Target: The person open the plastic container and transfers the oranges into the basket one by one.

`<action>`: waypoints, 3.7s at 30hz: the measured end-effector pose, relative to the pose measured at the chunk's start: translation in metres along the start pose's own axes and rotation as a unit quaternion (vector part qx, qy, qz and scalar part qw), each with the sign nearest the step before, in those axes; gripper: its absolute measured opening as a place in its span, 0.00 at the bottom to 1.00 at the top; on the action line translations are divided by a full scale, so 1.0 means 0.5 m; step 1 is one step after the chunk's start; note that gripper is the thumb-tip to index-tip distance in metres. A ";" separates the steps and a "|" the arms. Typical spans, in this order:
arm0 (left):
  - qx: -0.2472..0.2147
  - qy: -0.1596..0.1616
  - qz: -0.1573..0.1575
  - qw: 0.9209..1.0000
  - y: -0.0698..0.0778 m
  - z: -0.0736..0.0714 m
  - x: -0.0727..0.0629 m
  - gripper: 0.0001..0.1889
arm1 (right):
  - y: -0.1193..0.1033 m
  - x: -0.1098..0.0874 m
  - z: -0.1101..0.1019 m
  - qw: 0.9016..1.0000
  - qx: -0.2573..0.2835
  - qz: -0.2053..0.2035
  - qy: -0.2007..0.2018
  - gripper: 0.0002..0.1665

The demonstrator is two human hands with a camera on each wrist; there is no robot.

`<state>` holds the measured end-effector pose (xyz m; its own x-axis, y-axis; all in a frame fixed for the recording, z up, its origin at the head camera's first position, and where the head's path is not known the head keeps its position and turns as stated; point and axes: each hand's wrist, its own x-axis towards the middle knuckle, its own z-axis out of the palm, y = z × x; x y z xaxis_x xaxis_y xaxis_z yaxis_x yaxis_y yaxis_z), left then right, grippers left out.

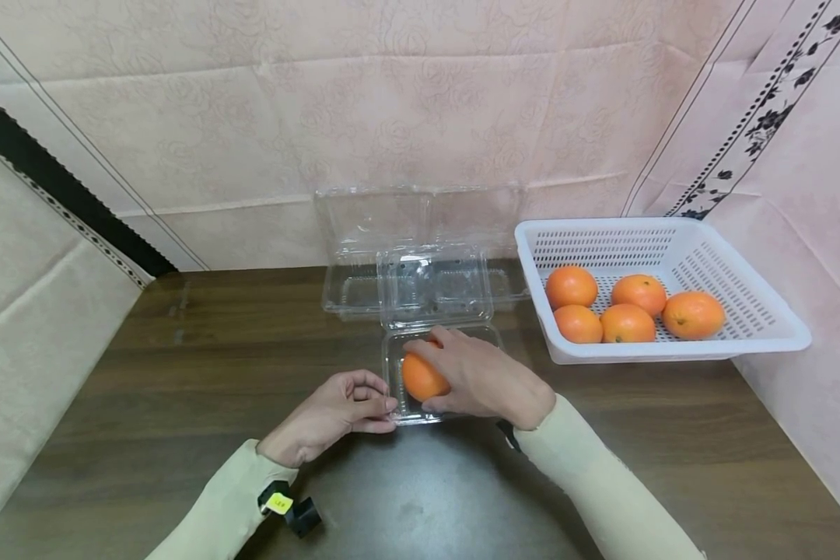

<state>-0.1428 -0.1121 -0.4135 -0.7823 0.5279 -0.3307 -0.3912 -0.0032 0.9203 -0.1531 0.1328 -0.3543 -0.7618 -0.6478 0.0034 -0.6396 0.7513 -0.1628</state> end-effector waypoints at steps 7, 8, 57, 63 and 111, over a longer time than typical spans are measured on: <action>0.000 0.002 -0.003 1.000 0.000 0.001 0.001 0.16 | 0.001 -0.007 -0.011 1.000 0.009 0.002 0.004 0.43; 0.000 0.001 -0.003 1.000 0.000 0.001 0.000 0.16 | 0.001 -0.009 -0.013 1.000 0.009 0.002 0.005 0.43; 0.000 -0.003 0.004 1.000 -0.004 0.001 0.000 0.15 | 0.029 -0.045 -0.077 0.996 0.047 0.067 0.025 0.47; -0.004 0.002 0.001 1.000 -0.003 0.001 0.001 0.17 | 0.034 -0.050 -0.084 0.996 0.049 0.072 0.031 0.47; 0.003 -0.006 0.016 1.000 -0.009 0.001 0.004 0.11 | 0.068 -0.088 -0.124 0.991 0.055 0.113 0.049 0.45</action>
<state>-0.1423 -0.1105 -0.4181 -0.7886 0.5378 -0.2980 -0.3626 -0.0153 0.9318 -0.1476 0.1948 -0.2990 -0.8941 -0.4452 0.0499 -0.4406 0.8537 -0.2776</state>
